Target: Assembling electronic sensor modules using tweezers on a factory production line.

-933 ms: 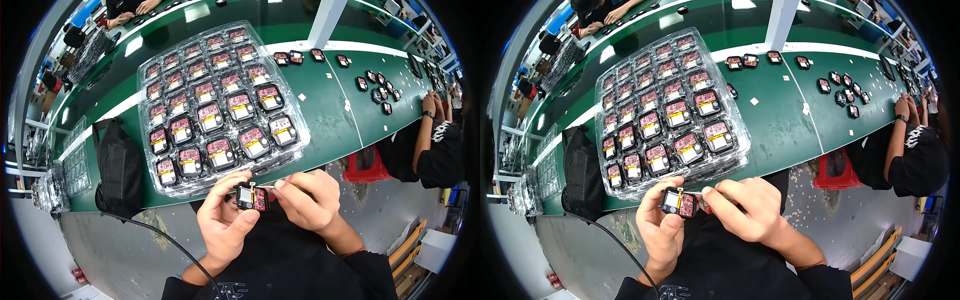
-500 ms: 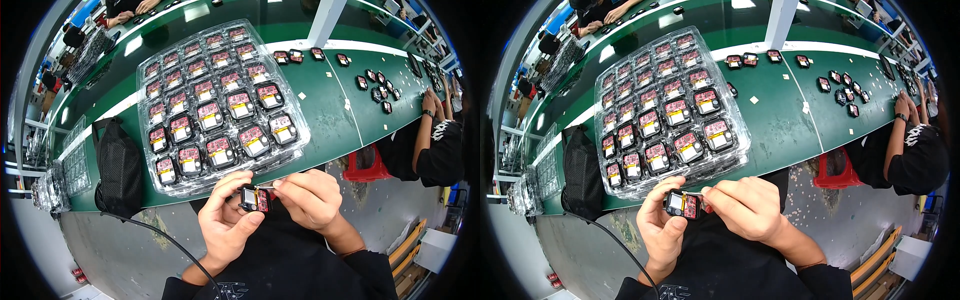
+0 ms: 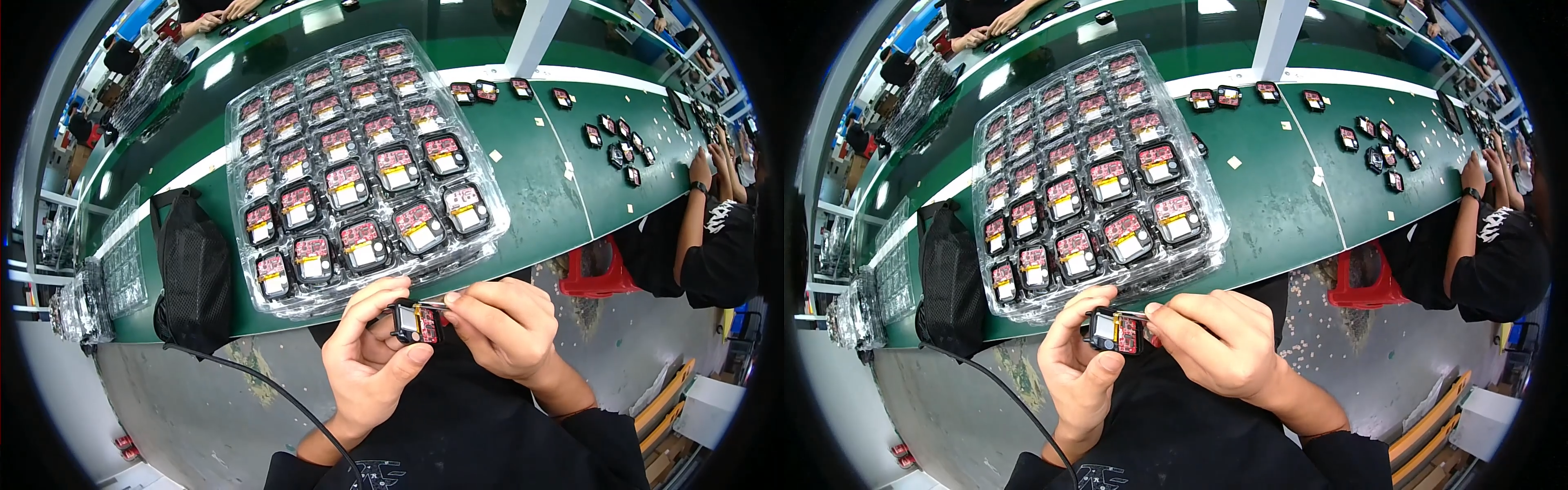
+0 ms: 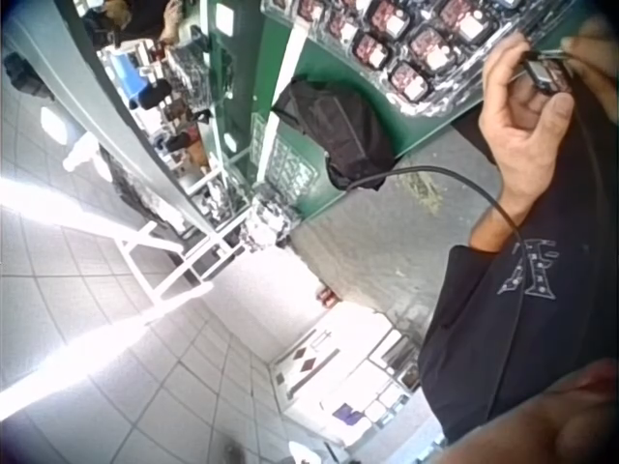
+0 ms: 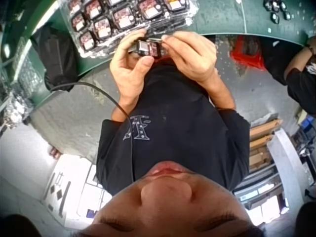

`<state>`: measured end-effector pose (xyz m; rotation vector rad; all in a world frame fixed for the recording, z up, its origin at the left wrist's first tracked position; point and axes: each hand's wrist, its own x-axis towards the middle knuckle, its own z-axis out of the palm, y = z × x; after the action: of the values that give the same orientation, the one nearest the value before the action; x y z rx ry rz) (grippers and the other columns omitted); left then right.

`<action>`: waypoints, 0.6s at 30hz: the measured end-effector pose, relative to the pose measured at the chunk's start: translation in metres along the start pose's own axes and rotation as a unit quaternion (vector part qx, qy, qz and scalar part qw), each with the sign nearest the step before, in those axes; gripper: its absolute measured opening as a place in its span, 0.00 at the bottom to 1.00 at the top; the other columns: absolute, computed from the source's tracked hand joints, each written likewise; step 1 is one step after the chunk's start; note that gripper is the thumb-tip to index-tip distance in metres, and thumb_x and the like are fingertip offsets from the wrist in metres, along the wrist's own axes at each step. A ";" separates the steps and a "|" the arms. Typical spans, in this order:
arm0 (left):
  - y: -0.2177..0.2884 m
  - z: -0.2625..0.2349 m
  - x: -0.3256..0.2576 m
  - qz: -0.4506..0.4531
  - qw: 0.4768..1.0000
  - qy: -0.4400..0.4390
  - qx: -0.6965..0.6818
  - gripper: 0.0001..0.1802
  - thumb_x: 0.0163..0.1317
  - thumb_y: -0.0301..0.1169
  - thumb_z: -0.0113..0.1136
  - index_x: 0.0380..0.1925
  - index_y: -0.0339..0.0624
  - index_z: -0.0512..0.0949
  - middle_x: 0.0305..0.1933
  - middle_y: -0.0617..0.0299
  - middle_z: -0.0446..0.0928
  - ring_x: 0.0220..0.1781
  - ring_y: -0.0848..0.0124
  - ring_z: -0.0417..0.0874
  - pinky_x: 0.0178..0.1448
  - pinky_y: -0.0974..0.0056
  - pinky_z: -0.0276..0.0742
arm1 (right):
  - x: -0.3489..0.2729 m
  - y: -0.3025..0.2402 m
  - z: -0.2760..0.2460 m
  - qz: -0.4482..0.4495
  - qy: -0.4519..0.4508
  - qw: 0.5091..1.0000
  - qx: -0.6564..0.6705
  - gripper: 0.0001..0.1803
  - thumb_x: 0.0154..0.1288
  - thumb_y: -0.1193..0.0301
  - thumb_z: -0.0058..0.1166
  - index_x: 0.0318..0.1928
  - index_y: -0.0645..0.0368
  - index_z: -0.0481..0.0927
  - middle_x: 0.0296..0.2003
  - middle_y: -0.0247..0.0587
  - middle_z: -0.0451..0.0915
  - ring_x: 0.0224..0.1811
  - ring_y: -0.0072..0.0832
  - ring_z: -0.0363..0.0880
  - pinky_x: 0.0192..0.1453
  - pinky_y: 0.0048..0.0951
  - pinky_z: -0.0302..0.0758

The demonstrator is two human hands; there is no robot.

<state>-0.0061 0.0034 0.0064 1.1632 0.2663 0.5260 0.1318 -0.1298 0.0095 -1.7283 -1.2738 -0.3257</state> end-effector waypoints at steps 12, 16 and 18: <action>0.001 0.000 0.000 -0.001 1.000 -0.007 0.007 0.32 0.61 0.19 0.73 0.64 0.27 0.70 0.72 0.47 0.64 0.67 0.61 0.78 0.64 0.61 0.82 | -0.002 0.002 0.002 -0.004 0.009 1.000 0.016 0.16 0.50 0.80 0.73 0.42 0.63 0.87 0.31 0.38 0.83 0.23 0.28 0.80 0.25 0.27 0.75; 0.000 0.001 0.000 0.001 1.000 -0.005 0.006 0.32 0.61 0.19 0.73 0.64 0.27 0.70 0.72 0.47 0.65 0.67 0.60 0.78 0.65 0.60 0.82 | -0.003 0.000 0.003 0.011 0.008 1.000 0.022 0.15 0.50 0.80 0.73 0.42 0.64 0.87 0.31 0.38 0.83 0.24 0.29 0.82 0.26 0.27 0.77; 0.000 0.001 0.000 0.000 1.000 -0.002 0.002 0.32 0.61 0.19 0.73 0.64 0.27 0.70 0.72 0.47 0.65 0.67 0.60 0.78 0.65 0.60 0.82 | -0.004 0.001 0.005 0.014 0.009 1.000 0.024 0.15 0.50 0.80 0.73 0.42 0.64 0.87 0.31 0.39 0.83 0.24 0.30 0.82 0.26 0.28 0.78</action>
<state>-0.0054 0.0023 0.0070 1.1672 0.2638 0.5230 0.1292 -0.1287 0.0035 -1.6967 -1.2334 -0.2911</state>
